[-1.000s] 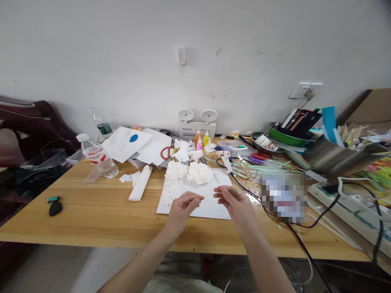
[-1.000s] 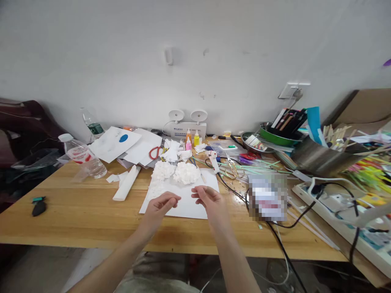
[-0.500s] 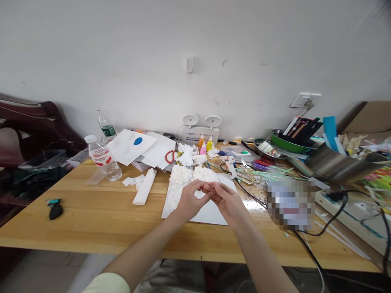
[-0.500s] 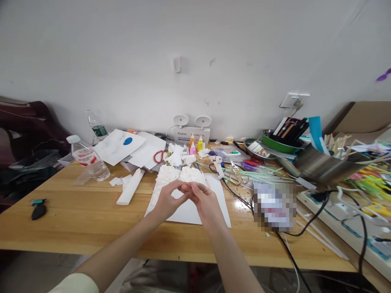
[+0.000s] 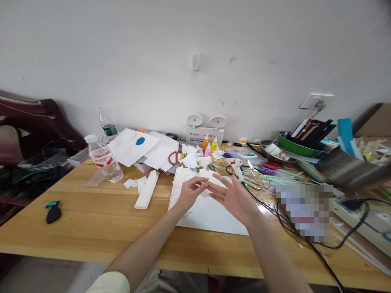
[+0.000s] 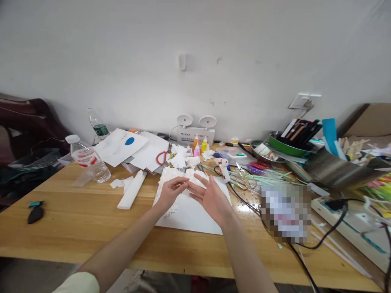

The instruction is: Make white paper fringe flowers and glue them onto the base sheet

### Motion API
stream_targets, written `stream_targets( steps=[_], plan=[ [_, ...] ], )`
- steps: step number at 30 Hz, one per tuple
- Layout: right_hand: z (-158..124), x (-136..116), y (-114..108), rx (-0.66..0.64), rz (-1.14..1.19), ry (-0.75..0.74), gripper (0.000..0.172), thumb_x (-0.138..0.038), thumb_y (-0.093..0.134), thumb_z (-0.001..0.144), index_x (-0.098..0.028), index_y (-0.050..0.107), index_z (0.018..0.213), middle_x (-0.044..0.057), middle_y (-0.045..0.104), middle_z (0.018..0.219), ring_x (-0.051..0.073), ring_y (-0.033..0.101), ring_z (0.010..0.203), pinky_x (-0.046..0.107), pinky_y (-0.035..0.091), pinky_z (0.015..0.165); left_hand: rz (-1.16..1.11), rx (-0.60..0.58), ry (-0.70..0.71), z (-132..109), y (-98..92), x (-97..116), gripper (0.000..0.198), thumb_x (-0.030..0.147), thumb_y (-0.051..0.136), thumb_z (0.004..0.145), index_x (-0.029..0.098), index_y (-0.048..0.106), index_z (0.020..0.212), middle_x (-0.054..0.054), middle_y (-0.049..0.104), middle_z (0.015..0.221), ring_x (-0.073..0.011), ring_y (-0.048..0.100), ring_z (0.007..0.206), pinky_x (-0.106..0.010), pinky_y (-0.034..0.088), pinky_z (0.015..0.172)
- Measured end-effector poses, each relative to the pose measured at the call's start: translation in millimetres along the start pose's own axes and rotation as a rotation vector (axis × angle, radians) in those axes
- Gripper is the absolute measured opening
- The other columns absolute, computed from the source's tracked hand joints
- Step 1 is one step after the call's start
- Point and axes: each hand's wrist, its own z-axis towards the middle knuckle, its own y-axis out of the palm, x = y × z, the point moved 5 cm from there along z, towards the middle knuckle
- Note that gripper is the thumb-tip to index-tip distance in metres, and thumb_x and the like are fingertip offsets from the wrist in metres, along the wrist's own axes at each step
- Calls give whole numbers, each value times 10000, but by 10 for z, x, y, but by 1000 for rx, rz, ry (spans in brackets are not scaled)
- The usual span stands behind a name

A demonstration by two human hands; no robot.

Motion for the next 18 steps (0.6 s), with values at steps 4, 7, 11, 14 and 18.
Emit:
stream_targets(
  steps=[4, 7, 11, 14, 18],
  plan=[
    [126, 27, 20, -105, -38, 56, 588, -543, 224, 854, -155, 330, 1284, 138, 604, 1112, 219, 489, 1120, 422, 241, 1002, 128, 68, 100, -12, -151, 107, 160, 304, 536, 775, 168, 618, 752, -43, 576, 841, -136, 518, 797, -230, 389, 631],
    [229, 37, 36, -166, -80, 86, 603, -558, 184, 851, -165, 333, 1285, 135, 604, 1113, 229, 491, 1117, 434, 249, 991, 113, 88, 59, -1, -222, 104, 199, 323, 462, 820, 164, 562, 754, -18, 553, 733, -110, 491, 669, -229, 386, 603],
    [355, 27, 33, -219, -106, 114, 628, -572, 139, 846, -174, 306, 1303, 130, 615, 1095, 226, 501, 1105, 433, 261, 980, 170, 82, 88, 18, -269, 111, 199, 318, 436, 835, 167, 562, 806, -21, 542, 757, -115, 491, 696, -236, 399, 639],
    [414, 34, -1, -259, -136, 148, 667, -601, 104, 830, -185, 293, 1315, 121, 632, 1061, 222, 521, 1079, 435, 263, 972, 326, -9, 195, 21, -241, 147, 182, 294, 530, 781, 185, 610, 902, -33, 530, 820, -130, 499, 759, -249, 410, 683],
    [408, 70, -54, -285, -123, 191, 740, -671, 112, 779, -196, 315, 1308, 114, 651, 1018, 234, 530, 1061, 445, 279, 946, 422, -47, 245, -7, -197, 174, 152, 276, 567, 758, 209, 678, 837, -30, 509, 779, -133, 499, 752, -256, 407, 697]
  ],
)
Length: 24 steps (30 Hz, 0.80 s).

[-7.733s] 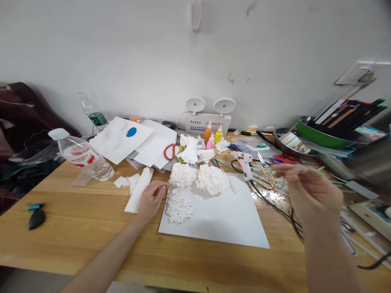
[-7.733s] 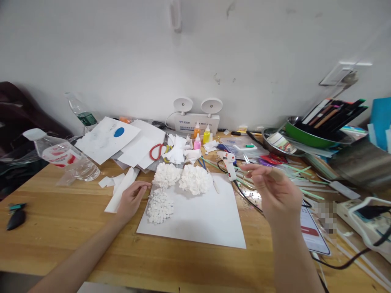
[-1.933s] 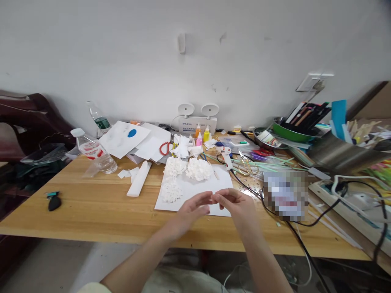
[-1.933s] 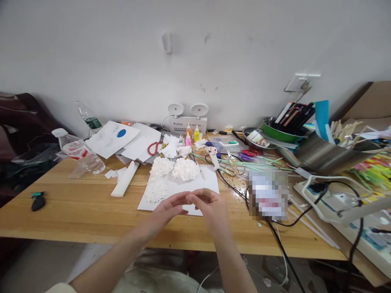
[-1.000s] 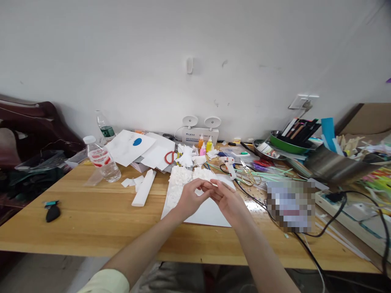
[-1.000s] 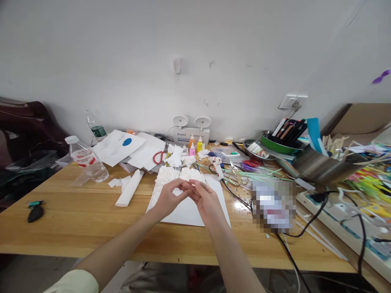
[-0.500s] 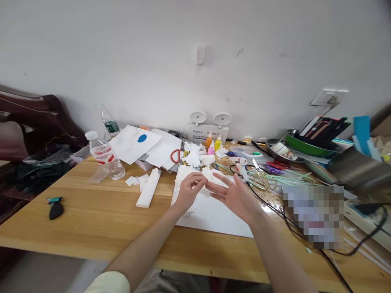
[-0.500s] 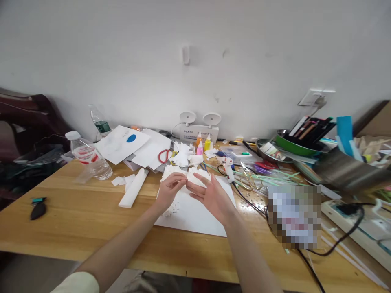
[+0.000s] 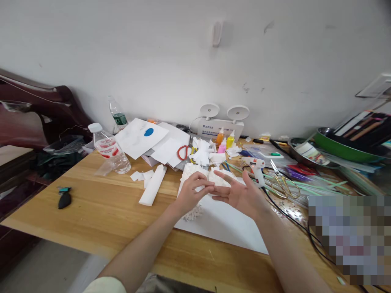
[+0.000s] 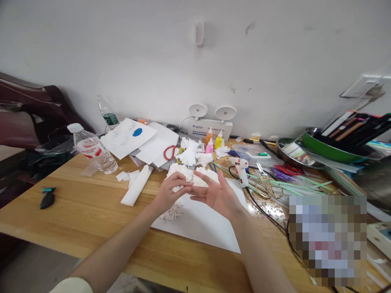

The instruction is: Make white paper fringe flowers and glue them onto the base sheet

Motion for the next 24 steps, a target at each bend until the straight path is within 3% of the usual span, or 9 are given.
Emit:
stream_targets(
  steps=[4, 9, 15, 17, 20, 24],
  plan=[
    [-82, 43, -17, 24, 57, 13, 749, -719, 188, 729, -231, 385, 1263, 116, 633, 1057, 253, 499, 1096, 444, 306, 910, -108, 42, -141, -18, 4, -18, 170, 304, 542, 775, 224, 692, 783, -29, 513, 769, -140, 499, 747, -265, 406, 692],
    [-188, -13, -125, 122, 49, -12, 761, -736, 227, 700, -239, 401, 1249, 128, 618, 1083, 264, 510, 1082, 448, 312, 897, -195, 258, -266, 6, -176, -124, 109, 298, 640, 688, 202, 678, 655, -13, 508, 686, -121, 476, 667, -253, 387, 604],
    [-287, -189, -342, 200, 20, -153, 641, -657, 260, 753, -219, 523, 1140, 122, 627, 1056, 270, 584, 936, 438, 354, 866, -178, 446, -178, 56, -448, -6, 213, 246, 699, 614, 158, 559, 479, 24, 478, 554, -78, 462, 545, -227, 378, 536],
    [-334, -249, -457, 286, -5, -220, 590, -630, 269, 766, -232, 561, 1089, 98, 646, 998, 249, 596, 872, 415, 383, 841, -126, 444, -163, 65, -530, 66, 206, 261, 667, 655, 154, 563, 513, 29, 505, 524, -65, 469, 471, -218, 367, 481],
    [-403, -323, -584, 365, -38, -301, 534, -596, 267, 780, -258, 590, 1039, 69, 655, 926, 234, 591, 817, 395, 404, 811, -61, 348, -248, 85, -640, 81, 178, 315, 592, 725, 150, 631, 670, 4, 590, 549, -77, 505, 384, -211, 314, 373],
    [-454, -375, -636, 361, -40, -357, 509, -583, 280, 782, -271, 594, 1034, 57, 650, 862, 229, 578, 790, 386, 414, 779, 15, 289, -231, 117, -860, 48, 188, 305, 593, 720, 137, 665, 766, -46, 659, 652, -144, 615, 544, -223, 386, 423]
  ],
)
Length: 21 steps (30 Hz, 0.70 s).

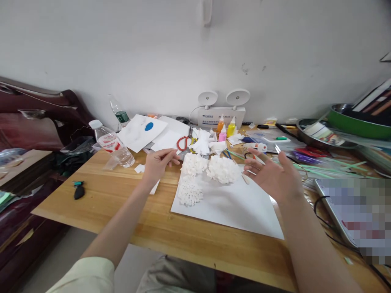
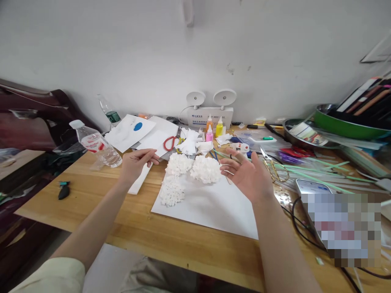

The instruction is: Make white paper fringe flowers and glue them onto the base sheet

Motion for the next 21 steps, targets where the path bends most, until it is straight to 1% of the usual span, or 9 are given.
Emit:
stream_targets(
  steps=[3, 6, 8, 12, 17, 19, 21],
  plan=[
    [0, -21, -24, 0, -11, -23, 483, -574, 284, 786, -289, 602, 1012, 47, 646, 834, 218, 573, 774, 383, 414, 772, 98, 19, -1, 71, -179, -74, 194, 292, 656, 652, 139, 685, 768, -59, 679, 672, -160, 619, 620, -244, 448, 513],
    [11, -28, -72, 27, -61, -41, 465, -568, 275, 790, -311, 610, 983, 42, 647, 853, 220, 573, 805, 388, 411, 776, 204, 74, -33, 113, -358, -149, 206, 309, 706, 574, 143, 689, 696, -70, 690, 725, -166, 611, 635, -253, 468, 537],
    [19, -34, -103, 29, -59, -57, 443, -557, 296, 791, -312, 613, 981, 41, 651, 865, 222, 573, 833, 390, 412, 781, 286, 86, -22, 130, -446, -160, 203, 328, 704, 567, 148, 677, 657, -65, 689, 723, -166, 610, 636, -255, 470, 554],
    [25, -63, -166, 31, -10, -111, 395, -522, 350, 793, -300, 616, 984, 43, 663, 895, 232, 568, 893, 409, 408, 807, 452, 95, 29, 160, -572, -124, 215, 367, 661, 615, 152, 644, 619, -35, 666, 626, -144, 592, 582, -233, 440, 541],
    [27, -83, -235, 58, -4, -128, 376, -503, 352, 800, -297, 618, 967, 48, 652, 933, 250, 548, 944, 432, 407, 811, 606, 119, 54, 204, -676, -109, 245, 377, 560, 711, 173, 657, 615, -17, 663, 622, -139, 579, 594, -235, 429, 569],
    [30, -79, -241, 65, -4, -126, 365, -500, 354, 799, -302, 618, 955, 44, 648, 928, 247, 547, 938, 427, 412, 805, 579, 98, 46, 204, -678, -118, 258, 379, 528, 736, 177, 666, 652, -25, 675, 673, -153, 594, 661, -246, 444, 620],
    [37, -64, -218, 61, -1, -117, 358, -496, 355, 800, -304, 621, 943, 43, 647, 898, 236, 559, 891, 411, 420, 792, 465, 53, 14, 187, -643, -126, 261, 385, 518, 744, 171, 663, 703, -41, 684, 756, -167, 608, 748, -260, 460, 688]
  ],
)
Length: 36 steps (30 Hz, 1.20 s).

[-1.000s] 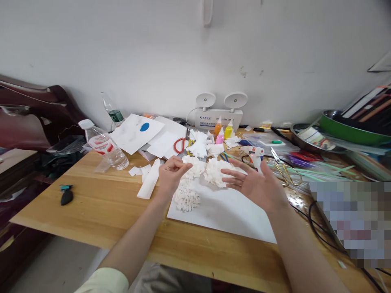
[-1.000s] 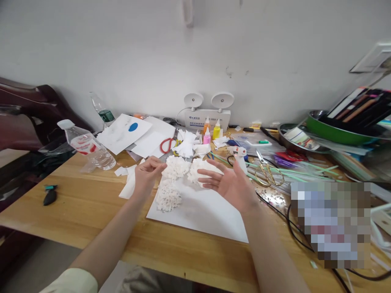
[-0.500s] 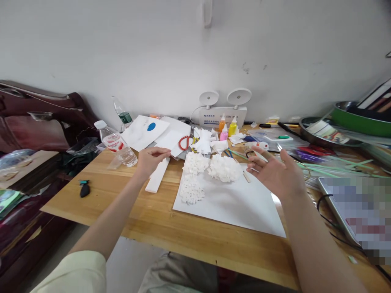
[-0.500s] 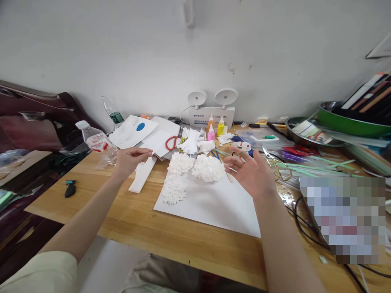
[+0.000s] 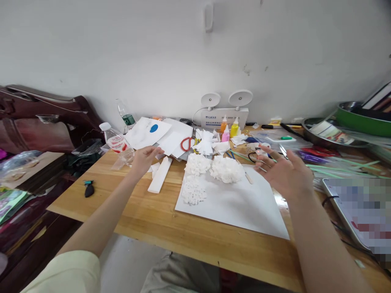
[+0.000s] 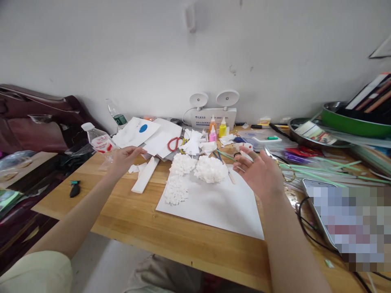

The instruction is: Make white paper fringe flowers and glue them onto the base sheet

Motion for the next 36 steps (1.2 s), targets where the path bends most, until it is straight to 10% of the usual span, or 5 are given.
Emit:
stream_targets(
  steps=[11, 16, 23, 28, 36],
  plan=[
    [-6, 89, 149, -47, 23, 85, 315, -431, 393, 791, -266, 626, 923, 34, 617, 730, 188, 552, 678, 352, 431, 703, -876, -153, -233, -214, 226, 491, 274, 378, 407, 824, 202, 350, 622, 41, 511, 522, -108, 569, 570, -325, 486, 661],
    [-12, 41, 115, -35, 16, 56, 336, -436, 349, 811, -277, 624, 920, 28, 605, 744, 181, 549, 703, 334, 433, 718, -678, -213, -222, -309, 226, 623, 285, 446, 408, 812, 219, 384, 640, 94, 164, 415, -41, 146, 305, -200, 261, 368],
    [-6, 0, 75, -37, -29, 4, 337, -439, 337, 822, -301, 630, 917, 30, 632, 806, 196, 561, 781, 340, 428, 737, 341, -448, 337, -463, 264, 615, 290, 388, 329, 851, 196, 525, 758, -29, 571, 705, -138, 509, 612, -251, 327, 556],
    [8, 2, 35, -69, 15, -6, 324, -435, 365, 811, -284, 623, 934, 28, 631, 817, 184, 569, 760, 329, 455, 711, 859, -653, 348, -508, 232, 340, 383, 476, 309, 834, 191, 560, 876, -36, 600, 626, -177, 541, 557, -260, 322, 546],
    [11, -14, 70, -66, 38, -31, 293, -413, 396, 807, -277, 641, 894, 30, 627, 755, 182, 569, 737, 325, 478, 662, 532, -859, 237, -556, 138, 301, 456, 471, 332, 830, 158, 449, 519, 21, 441, 497, -95, 406, 480, -211, 268, 479]
  ],
)
